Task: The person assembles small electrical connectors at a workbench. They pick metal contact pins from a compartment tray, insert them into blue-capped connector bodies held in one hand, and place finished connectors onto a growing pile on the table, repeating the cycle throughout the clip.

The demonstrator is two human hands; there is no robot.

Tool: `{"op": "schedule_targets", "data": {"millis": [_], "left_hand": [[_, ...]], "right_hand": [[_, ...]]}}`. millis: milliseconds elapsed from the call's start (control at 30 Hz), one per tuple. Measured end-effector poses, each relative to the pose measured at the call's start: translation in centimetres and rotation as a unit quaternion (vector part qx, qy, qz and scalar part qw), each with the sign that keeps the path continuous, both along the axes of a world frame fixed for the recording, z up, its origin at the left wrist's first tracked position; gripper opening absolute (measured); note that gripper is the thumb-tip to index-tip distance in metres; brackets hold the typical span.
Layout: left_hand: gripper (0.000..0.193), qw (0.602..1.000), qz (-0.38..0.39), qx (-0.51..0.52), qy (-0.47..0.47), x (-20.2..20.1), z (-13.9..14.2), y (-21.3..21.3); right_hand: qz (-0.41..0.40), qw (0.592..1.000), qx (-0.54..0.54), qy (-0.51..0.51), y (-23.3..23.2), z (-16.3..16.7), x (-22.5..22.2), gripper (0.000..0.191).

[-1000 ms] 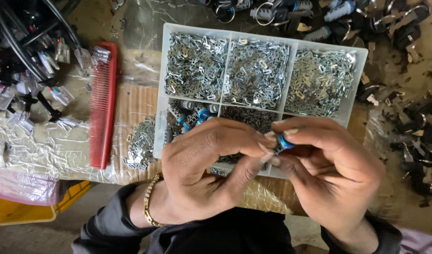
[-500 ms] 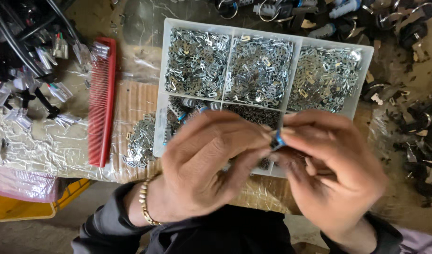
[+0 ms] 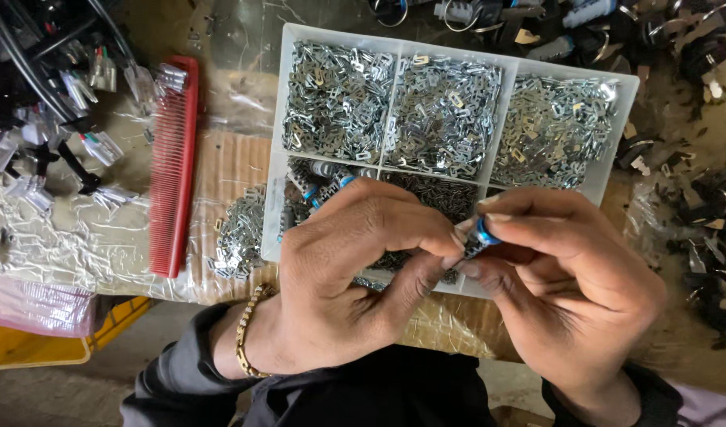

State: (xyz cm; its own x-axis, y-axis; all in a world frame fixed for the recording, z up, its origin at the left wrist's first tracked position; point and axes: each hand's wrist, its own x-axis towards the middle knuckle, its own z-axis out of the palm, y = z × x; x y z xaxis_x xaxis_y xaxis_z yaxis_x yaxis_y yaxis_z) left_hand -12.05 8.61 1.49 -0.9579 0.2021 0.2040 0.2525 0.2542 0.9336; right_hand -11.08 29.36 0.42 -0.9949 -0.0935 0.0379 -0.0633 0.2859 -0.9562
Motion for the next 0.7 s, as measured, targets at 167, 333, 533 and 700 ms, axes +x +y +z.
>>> {"op": "schedule_targets", "data": {"millis": [167, 333, 533, 700], "left_hand": [[0.019, 0.999, 0.01, 0.019, -0.033, -0.4, 0.4, 0.5], [0.019, 1.0, 0.0, -0.002, -0.009, -0.7, 0.5, 0.6], [0.02, 0.971, 0.004, -0.193, 0.144, -1.4, -0.1, 0.3], [0.015, 0.955, 0.004, -0.267, 0.13, -1.5, 0.1, 0.5]], "right_hand": [[0.027, 0.999, -0.012, 0.022, 0.4, -0.6, 0.3, 0.026], [0.051, 0.981, 0.095, 0.159, 0.6, -1.7, -0.1, 0.021], [0.024, 0.998, 0.014, 0.052, 0.1, -0.8, -0.4, 0.025], [-0.027, 1.0, -0.013, 0.002, -0.5, 0.3, -0.8, 0.033]]}}
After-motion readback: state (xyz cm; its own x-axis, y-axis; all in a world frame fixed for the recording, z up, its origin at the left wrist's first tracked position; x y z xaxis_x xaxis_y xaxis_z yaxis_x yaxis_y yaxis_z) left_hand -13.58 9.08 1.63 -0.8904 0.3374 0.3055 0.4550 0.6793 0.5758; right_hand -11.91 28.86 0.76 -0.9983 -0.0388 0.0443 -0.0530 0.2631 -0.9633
